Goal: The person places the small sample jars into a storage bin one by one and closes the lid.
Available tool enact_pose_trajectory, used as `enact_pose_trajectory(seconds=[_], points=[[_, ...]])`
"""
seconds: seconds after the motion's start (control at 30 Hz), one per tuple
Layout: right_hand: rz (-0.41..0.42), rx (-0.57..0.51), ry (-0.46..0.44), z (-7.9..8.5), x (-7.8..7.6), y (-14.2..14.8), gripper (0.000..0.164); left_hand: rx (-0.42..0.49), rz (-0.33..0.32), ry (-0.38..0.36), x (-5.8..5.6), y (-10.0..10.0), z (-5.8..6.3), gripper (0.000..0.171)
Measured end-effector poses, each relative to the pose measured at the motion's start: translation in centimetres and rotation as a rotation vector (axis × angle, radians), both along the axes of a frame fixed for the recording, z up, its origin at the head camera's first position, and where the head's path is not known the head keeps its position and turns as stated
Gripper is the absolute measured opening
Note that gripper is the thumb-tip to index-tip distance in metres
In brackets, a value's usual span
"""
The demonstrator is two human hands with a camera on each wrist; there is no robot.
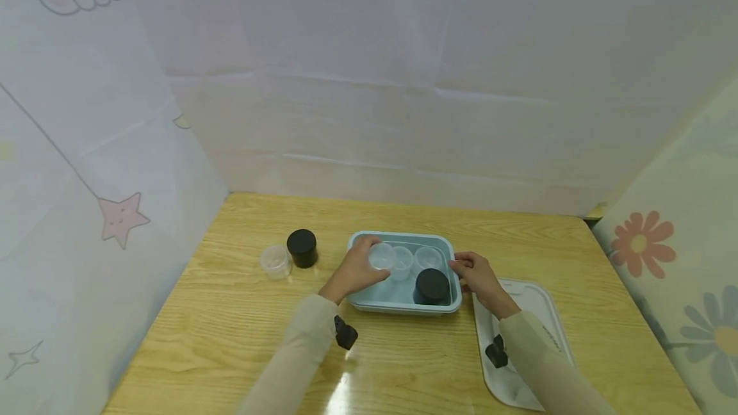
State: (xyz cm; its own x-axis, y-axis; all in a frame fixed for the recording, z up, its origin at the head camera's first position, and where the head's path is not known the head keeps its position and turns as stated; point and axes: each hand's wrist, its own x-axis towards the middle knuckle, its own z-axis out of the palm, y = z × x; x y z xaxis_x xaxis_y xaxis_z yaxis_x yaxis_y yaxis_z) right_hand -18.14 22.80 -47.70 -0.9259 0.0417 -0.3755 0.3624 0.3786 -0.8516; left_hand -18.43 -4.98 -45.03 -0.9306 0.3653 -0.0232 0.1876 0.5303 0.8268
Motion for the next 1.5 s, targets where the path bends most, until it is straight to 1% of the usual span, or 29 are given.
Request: enact_pose_trajectory(seconds=[0.27,0.53,0.93,1.1,1.23,1.5], points=[[0.007,-0.006,0.01,0.0,0.0,0.1,0.045,-0.012,-0.006,-0.01,0.4,0.3,0.0,0.064],[0.003,-0.013,0.01,-0.1,-0.1,0.2,0.044,-0.022,-0.059,-0.013,0.7,0.4,-0.1,0.066],[-0.008,0.005,-0.004,-0.1,-0.2,0.0,0.044,-0.061,-0.113,0.003,1.0,1.0,-1.0,0.062],[-0.008,-0.002,-0.006,-0.2,-0.2,0.0,0.044,-0.094,-0.138,-0.005,1.0,1.3,-1.4,0.063],[-0.008,-0.003,-0.002,-0.3,-0.2,0.0,0.044,-0.09,-0.151,-0.024,1.1,1.6,-1.6,0.062],[-0.012,-0.007,-0.004,-0.3,-0.1,0.0,0.043,-0.097,-0.149,-0.063,1.1,2.2,-1.7,0.061]])
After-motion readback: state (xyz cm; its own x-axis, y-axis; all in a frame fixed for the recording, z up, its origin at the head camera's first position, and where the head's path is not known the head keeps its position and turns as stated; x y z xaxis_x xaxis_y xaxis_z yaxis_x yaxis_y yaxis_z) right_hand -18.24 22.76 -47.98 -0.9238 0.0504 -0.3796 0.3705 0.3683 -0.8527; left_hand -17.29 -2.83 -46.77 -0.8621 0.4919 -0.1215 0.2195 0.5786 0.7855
